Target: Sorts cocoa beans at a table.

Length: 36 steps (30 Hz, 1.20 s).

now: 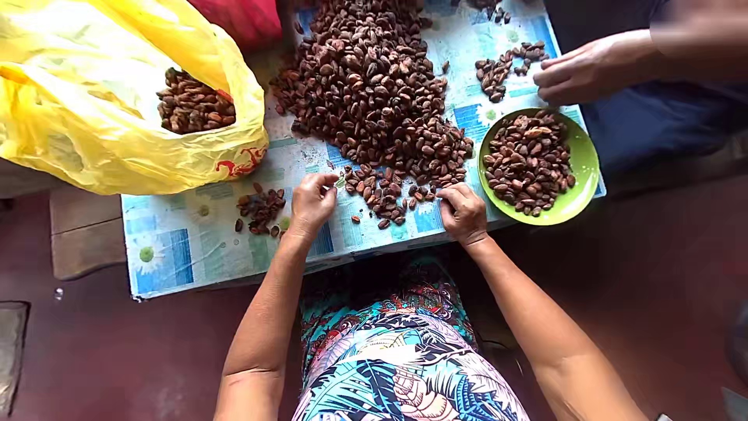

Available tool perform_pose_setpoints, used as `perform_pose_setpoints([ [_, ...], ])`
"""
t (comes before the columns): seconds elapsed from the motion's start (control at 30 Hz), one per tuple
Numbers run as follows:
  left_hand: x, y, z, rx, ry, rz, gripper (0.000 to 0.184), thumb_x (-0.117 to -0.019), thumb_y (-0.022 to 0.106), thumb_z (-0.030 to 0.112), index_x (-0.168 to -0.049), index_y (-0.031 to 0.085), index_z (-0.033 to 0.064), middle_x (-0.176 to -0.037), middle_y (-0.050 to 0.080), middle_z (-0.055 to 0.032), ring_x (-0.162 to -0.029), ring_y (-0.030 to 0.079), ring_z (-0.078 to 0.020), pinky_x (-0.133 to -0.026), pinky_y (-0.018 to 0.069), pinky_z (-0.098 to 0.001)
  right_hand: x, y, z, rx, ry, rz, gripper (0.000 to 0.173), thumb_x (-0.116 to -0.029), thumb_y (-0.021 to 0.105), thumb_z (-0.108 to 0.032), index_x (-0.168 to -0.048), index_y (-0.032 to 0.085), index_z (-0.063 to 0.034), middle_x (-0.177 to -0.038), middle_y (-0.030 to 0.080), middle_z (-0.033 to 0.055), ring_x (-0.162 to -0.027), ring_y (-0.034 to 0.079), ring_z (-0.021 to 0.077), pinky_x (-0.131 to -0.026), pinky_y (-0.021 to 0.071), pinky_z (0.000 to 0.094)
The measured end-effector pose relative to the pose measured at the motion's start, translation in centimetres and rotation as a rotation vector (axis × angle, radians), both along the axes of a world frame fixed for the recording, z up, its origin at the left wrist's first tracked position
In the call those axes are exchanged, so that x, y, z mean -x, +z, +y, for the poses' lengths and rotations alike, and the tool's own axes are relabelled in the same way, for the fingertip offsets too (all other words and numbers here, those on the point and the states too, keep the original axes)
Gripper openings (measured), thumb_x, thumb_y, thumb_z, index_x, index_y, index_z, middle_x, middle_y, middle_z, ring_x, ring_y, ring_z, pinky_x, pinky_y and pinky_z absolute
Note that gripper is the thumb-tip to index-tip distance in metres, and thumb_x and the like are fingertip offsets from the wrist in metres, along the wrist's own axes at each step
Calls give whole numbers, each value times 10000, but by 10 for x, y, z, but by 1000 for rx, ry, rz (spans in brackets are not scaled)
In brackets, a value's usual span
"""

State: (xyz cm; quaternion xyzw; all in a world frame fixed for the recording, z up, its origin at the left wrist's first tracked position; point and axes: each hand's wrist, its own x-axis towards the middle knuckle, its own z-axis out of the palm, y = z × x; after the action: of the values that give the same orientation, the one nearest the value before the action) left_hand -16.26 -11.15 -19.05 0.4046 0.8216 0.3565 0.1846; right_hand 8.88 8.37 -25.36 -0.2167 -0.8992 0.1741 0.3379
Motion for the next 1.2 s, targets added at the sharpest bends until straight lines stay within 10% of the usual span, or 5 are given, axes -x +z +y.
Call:
perform_pose_setpoints([
  [0.17, -9, -10, 20, -71, -53, 91, 294, -965, 615, 36, -1225, 674, -87, -1165, 662, -288, -945, 679, -360, -861, 558, -467, -2, 5, 4, 2, 5, -45, 215, -905, 567, -23, -990, 761, 19, -999, 730, 227, -918, 723, 377, -769, 577, 488],
  [0.3, -8, -15, 25, 55, -73, 54, 443, -951, 685, 175, -1339, 624, -29, -1267, 620, -280, -1141, 635, -411, -984, 511, -556, -5, 4, -3, 9, 7, -68, 220, -921, 559, -34, -1001, 752, 33, -1014, 726, 245, -933, 721, 388, -793, 577, 502],
  [0.47, -4, -12, 30, 81, -97, 65, 300, -923, 686, 74, -1210, 691, -14, -1200, 625, -292, -1082, 639, -438, -927, 511, -596, -2, 4, -1, 6, 0, -44, 194, -887, 593, -14, -984, 754, 36, -999, 722, 230, -918, 722, 375, -776, 587, 499],
  [0.7, 15, -4, 18, -34, 156, -394, 231, -937, 531, -42, -1134, 650, -47, -1047, 662, -133, -818, 623, -130, -783, 541, -326, -2, 2, -1, -2, -4, -15, 196, -899, 579, -21, -967, 761, 11, -980, 731, 215, -909, 725, 355, -777, 583, 458],
  [1.2, 14, 0, 17, -77, 238, -539, 142, -1024, 536, 39, -1103, 629, -33, -946, 621, -63, -752, 604, -65, -740, 534, -238, 0, -1, -2, -21, 0, 4, 188, -843, 612, -20, -941, 770, 2, -960, 737, 189, -897, 731, 339, -768, 597, 455],
])
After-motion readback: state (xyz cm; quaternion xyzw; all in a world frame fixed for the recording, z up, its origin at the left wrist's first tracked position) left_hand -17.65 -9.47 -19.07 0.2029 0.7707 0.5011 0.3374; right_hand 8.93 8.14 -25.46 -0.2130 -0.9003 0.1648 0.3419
